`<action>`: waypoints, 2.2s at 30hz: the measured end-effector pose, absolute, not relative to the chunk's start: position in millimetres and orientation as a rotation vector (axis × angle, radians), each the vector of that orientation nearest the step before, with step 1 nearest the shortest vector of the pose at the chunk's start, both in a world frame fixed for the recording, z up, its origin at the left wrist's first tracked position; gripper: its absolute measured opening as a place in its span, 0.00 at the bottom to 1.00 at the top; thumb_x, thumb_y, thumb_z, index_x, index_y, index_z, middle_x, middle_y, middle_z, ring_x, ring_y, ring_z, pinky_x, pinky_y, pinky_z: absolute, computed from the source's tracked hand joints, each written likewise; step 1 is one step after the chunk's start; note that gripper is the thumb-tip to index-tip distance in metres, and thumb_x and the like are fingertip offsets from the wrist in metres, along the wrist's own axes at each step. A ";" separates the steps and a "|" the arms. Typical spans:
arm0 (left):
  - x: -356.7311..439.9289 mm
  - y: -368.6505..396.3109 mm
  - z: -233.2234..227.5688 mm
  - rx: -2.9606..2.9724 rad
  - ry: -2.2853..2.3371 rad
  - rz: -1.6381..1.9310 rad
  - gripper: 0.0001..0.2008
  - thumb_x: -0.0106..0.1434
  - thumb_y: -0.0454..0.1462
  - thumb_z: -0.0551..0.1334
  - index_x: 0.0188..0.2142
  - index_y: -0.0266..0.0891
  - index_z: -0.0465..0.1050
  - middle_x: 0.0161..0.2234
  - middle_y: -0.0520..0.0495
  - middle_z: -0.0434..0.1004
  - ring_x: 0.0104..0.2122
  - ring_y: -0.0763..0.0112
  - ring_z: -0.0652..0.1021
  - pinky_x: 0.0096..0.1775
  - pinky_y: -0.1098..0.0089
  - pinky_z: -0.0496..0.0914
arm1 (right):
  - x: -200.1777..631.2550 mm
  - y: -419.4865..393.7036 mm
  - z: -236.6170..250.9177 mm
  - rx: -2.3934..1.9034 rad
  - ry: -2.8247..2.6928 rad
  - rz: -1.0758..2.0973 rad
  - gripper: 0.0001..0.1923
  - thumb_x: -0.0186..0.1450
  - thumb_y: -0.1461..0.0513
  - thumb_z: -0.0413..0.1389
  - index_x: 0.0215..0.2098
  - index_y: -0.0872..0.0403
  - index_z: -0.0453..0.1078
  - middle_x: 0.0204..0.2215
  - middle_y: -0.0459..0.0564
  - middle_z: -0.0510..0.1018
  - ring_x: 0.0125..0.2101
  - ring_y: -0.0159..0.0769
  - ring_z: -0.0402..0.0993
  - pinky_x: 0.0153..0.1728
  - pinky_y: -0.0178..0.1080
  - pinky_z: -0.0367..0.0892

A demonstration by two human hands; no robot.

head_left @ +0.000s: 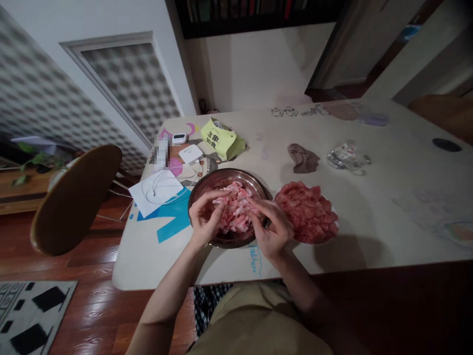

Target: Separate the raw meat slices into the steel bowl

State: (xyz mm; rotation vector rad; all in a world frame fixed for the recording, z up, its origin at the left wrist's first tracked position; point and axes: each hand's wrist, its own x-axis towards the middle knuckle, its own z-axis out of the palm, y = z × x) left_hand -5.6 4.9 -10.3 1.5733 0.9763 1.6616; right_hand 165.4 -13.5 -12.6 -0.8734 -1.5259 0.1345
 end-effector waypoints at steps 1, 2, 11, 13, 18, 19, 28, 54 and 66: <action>-5.6 5.1 -10.6 1.532 0.981 1.631 0.10 0.67 0.39 0.65 0.46 0.40 0.80 0.44 0.40 0.85 0.44 0.60 0.85 0.43 0.65 0.81 | 166.1 -14.4 -13.9 -0.872 -1.526 0.137 0.20 0.66 0.70 0.59 0.53 0.47 0.74 0.42 0.49 0.85 0.41 0.39 0.83 0.44 0.45 0.80; -5.1 5.3 -10.4 1.500 0.974 1.605 0.10 0.67 0.40 0.65 0.46 0.40 0.80 0.44 0.40 0.85 0.44 0.60 0.85 0.42 0.65 0.81 | 166.8 -15.3 -14.9 -0.868 -1.526 0.139 0.20 0.66 0.70 0.59 0.53 0.47 0.74 0.42 0.49 0.86 0.41 0.39 0.83 0.43 0.45 0.80; -29.7 24.8 5.2 1.694 1.307 1.576 0.11 0.67 0.40 0.64 0.47 0.40 0.79 0.48 0.40 0.82 0.50 0.61 0.81 0.53 0.63 0.76 | 175.1 -16.5 -20.0 -0.917 -1.513 0.252 0.13 0.68 0.68 0.59 0.49 0.49 0.77 0.39 0.50 0.86 0.39 0.36 0.82 0.43 0.40 0.78; -46.7 39.7 1.0 1.796 1.512 1.457 0.14 0.67 0.41 0.64 0.50 0.40 0.78 0.53 0.39 0.79 0.55 0.58 0.79 0.54 0.59 0.76 | 176.5 -15.7 -24.4 -0.966 -1.526 0.340 0.11 0.68 0.67 0.59 0.47 0.50 0.77 0.39 0.50 0.85 0.39 0.35 0.82 0.43 0.39 0.77; -74.2 69.8 -24.5 1.946 1.630 1.141 0.27 0.63 0.45 0.66 0.58 0.36 0.73 0.62 0.32 0.71 0.63 0.48 0.71 0.64 0.47 0.64 | 175.3 -16.4 -35.8 -1.011 -1.588 0.388 0.09 0.69 0.66 0.58 0.45 0.50 0.77 0.37 0.49 0.85 0.37 0.35 0.82 0.43 0.38 0.77; -75.9 71.4 -28.7 1.915 1.609 1.102 0.28 0.63 0.46 0.66 0.59 0.36 0.72 0.62 0.32 0.72 0.62 0.48 0.72 0.64 0.47 0.64 | 175.0 -17.0 -37.3 -1.016 -1.594 0.388 0.09 0.69 0.66 0.58 0.45 0.50 0.77 0.37 0.49 0.85 0.37 0.35 0.82 0.43 0.38 0.77; -81.7 25.1 -32.1 1.800 1.761 1.167 0.28 0.66 0.46 0.60 0.61 0.33 0.71 0.58 0.33 0.76 0.57 0.49 0.77 0.61 0.48 0.69 | 187.0 -31.3 -44.1 -1.021 -1.621 0.406 0.09 0.68 0.67 0.58 0.44 0.50 0.76 0.38 0.48 0.85 0.38 0.35 0.81 0.43 0.38 0.76; 22.6 -119.7 10.0 2.179 1.416 1.044 0.30 0.68 0.43 0.65 0.66 0.42 0.61 0.67 0.35 0.64 0.70 0.51 0.61 0.67 0.47 0.62 | 229.7 -89.3 -25.1 -0.879 -1.350 0.838 0.07 0.66 0.62 0.62 0.43 0.50 0.76 0.39 0.49 0.83 0.38 0.33 0.82 0.40 0.33 0.78; 61.0 -104.5 14.4 2.227 0.967 1.543 0.13 0.68 0.33 0.64 0.52 0.40 0.78 0.45 0.42 0.84 0.43 0.66 0.83 0.48 0.67 0.77 | 241.4 -91.4 -7.7 -0.740 -1.654 0.177 0.19 0.67 0.66 0.59 0.56 0.48 0.71 0.49 0.53 0.80 0.51 0.42 0.78 0.53 0.47 0.76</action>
